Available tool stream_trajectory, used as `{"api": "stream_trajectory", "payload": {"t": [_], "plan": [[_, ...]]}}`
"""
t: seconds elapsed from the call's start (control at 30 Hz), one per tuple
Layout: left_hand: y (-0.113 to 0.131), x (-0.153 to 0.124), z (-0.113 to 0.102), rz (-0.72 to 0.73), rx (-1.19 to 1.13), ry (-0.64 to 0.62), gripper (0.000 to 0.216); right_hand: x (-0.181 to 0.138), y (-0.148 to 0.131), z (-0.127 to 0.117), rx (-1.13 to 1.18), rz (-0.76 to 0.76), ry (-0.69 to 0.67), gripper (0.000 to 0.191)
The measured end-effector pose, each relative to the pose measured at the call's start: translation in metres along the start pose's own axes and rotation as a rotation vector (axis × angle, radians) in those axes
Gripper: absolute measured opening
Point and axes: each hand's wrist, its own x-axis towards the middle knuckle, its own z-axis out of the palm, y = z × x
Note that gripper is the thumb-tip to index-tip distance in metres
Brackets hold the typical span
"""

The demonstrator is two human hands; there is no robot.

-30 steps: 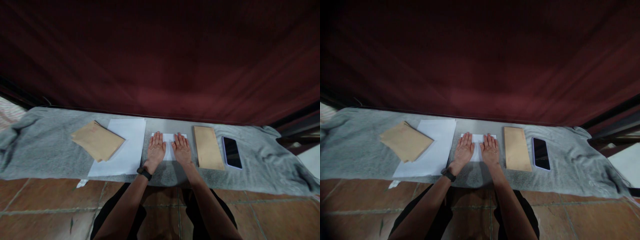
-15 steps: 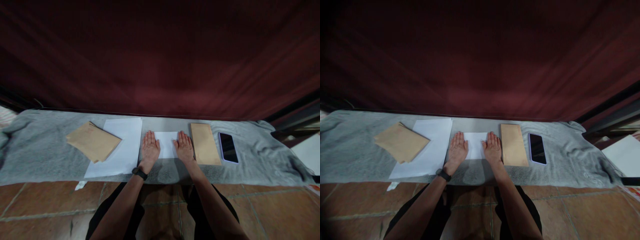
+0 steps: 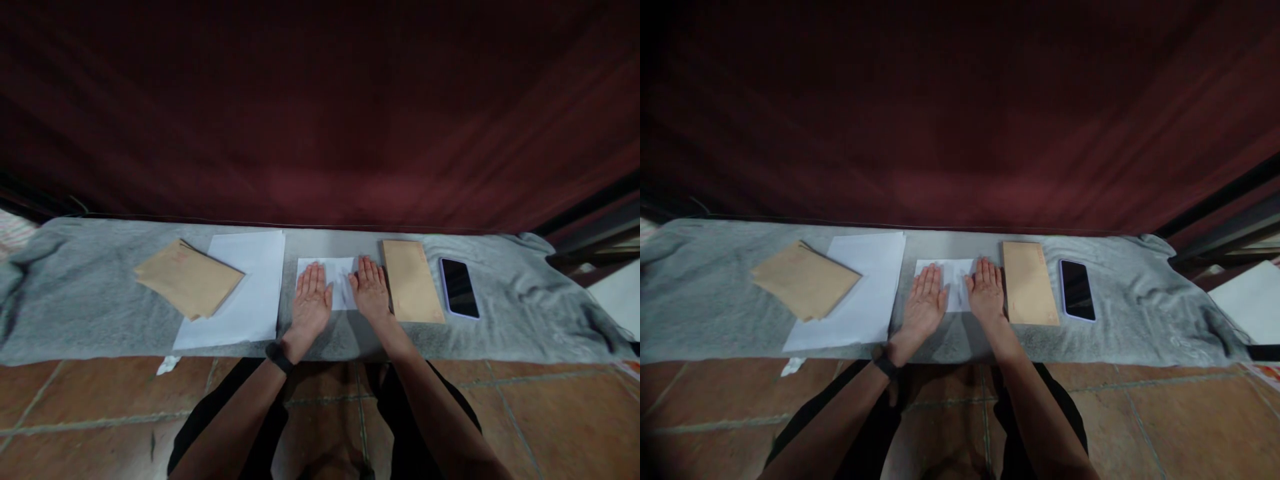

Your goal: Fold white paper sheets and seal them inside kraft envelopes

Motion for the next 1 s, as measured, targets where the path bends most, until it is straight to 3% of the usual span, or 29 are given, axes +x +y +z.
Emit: {"api": "stream_trajectory", "payload": {"t": [0.17,0.3,0.47,0.67,1.0], "plan": [[0.019,-0.035,0.0,0.199,-0.03,-0.083,0.063,-0.031,-0.033,-0.011,0.153,-0.183,-0.113,0.059],[0.016,-0.055,0.003,0.223,0.017,-0.1,0.064,-0.06,-0.042,-0.01,0.172,-0.287,-0.178,0.06],[0.006,-0.063,-0.003,0.152,0.034,-0.088,0.059,-0.077,-0.027,-0.01,0.091,-0.274,-0.122,0.066],[-0.004,-0.069,-0.013,0.076,0.036,-0.08,0.069,-0.087,-0.011,-0.013,0.005,-0.195,-0.045,0.072],[-0.014,-0.077,-0.012,0.02,0.051,-0.056,0.073,-0.098,0.002,-0.013,-0.045,-0.111,0.034,0.075]]}}
